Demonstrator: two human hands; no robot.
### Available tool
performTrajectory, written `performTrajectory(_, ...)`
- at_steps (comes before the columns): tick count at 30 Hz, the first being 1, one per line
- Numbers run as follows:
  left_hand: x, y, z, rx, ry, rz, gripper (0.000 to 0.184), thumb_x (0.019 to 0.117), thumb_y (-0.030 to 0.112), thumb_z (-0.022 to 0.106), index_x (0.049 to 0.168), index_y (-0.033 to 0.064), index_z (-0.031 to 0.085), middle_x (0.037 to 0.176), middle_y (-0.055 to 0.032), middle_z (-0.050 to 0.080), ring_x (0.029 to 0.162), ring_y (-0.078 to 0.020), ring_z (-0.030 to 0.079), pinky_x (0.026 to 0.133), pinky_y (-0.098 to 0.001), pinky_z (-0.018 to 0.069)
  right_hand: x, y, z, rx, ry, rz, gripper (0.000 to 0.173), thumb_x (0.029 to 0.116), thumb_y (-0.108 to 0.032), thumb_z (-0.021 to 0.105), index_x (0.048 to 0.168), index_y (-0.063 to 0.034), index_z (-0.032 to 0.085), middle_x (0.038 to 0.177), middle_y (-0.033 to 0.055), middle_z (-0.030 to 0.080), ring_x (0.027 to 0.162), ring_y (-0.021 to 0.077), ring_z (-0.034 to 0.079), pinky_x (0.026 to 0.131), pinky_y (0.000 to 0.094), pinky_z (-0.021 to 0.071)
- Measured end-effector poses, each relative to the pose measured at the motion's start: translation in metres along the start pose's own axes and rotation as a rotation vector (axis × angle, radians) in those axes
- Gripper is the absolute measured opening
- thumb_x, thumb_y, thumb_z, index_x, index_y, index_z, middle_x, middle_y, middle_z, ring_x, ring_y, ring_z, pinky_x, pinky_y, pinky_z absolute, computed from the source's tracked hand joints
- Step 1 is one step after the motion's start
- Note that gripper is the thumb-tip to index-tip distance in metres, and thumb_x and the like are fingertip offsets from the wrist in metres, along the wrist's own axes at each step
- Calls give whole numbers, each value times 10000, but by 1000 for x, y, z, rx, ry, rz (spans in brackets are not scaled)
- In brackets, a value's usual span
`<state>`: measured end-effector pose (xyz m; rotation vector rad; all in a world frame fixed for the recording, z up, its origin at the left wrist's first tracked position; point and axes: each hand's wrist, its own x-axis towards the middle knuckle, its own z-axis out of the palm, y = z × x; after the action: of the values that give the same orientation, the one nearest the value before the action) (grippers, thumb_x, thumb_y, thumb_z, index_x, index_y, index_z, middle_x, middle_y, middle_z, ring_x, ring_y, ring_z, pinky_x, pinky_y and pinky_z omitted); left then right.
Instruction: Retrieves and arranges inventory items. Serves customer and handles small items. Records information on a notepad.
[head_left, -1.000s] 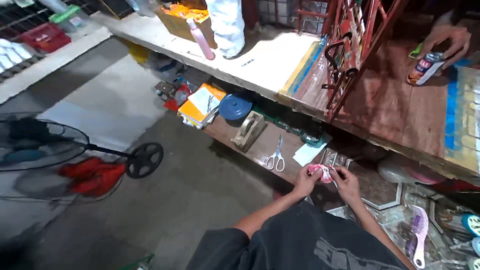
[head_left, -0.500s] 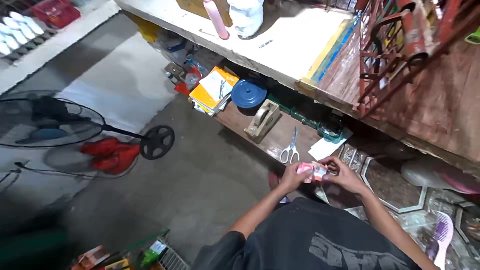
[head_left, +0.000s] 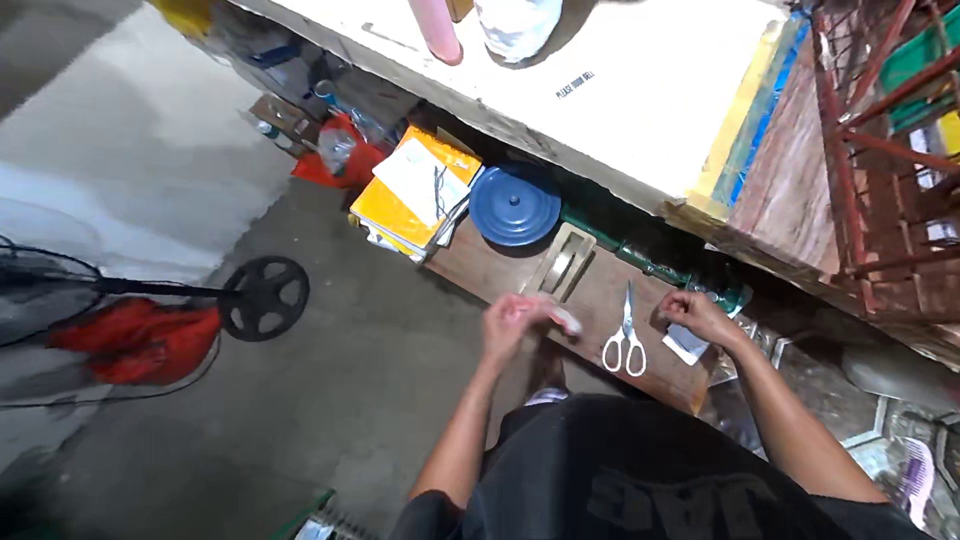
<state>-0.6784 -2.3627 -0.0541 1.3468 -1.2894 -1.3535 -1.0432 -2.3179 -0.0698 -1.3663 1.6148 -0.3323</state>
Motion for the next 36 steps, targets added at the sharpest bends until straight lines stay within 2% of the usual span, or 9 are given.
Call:
performTrajectory(4,48,1,-40,37,114,-50,242,924,169,639,1069,-1,546,791,36,617,676,-13,609,664,-234,552,41,-23,-6,-51,160,38,250,992,-119,641,1154,66,685,1039,226,698,936,305,668,908,495,524)
performTrajectory(7,83,7,-38,70,95,-54,448,973,157,655,1328,-60,487,1066,-143,647,888,-141,646,828,-364,563,64,-39,-10,-91,252,138,229,1030,-127,597,1167,20,707,1094,247,709,1044,400,676,969,607,489)
performTrajectory(12,156,14,-10,150,63,29,578,955,129,687,1437,-69,436,1300,-279,599,1161,-304,631,993,-448,526,123,-78,-2,-210,241,254,414,1106,-302,444,1385,-40,600,1331,285,622,1267,491,569,1049,698,400)
performTrajectory(17,150,16,2,196,110,156,787,985,246,661,1607,42,224,1626,-194,333,1490,-298,358,1170,-477,378,210,-63,38,-260,280,166,409,1092,-193,428,1410,29,558,1409,292,568,1350,450,514,1123,637,370)
performTrajectory(22,72,-5,9,78,-75,87,516,956,136,619,1393,-99,474,1315,-222,608,1160,-200,636,972,-353,540,239,-59,46,-219,241,244,423,1083,-267,467,1409,-20,577,1433,243,571,1370,412,508,1132,628,370)
performTrajectory(26,18,-15,35,-181,-460,-296,288,1034,38,446,1250,-108,567,1087,-101,705,970,-110,690,897,-297,574,224,-60,40,-153,229,160,425,1059,-249,539,1381,26,586,1387,279,590,1337,444,527,1123,641,366)
performTrajectory(31,10,-30,68,-679,-541,-934,694,1109,441,33,1352,-1,510,1162,-118,702,1059,-223,689,934,-379,552,74,-98,37,336,9,2,301,936,-60,698,1200,65,626,955,168,672,759,201,656,735,385,580)
performTrajectory(33,15,-29,81,-727,-480,-1037,694,1108,487,76,1303,14,544,1120,-128,719,1027,-231,704,894,-369,571,43,-80,40,330,-126,6,290,955,-79,668,1206,63,636,981,136,693,784,138,663,770,319,574)
performTrajectory(36,15,-26,98,-632,-481,-1076,471,1137,326,246,992,66,612,812,-27,692,677,-86,656,624,-209,544,51,-49,13,28,176,198,244,1043,-128,571,1187,19,702,1106,215,712,997,337,691,930,530,538)
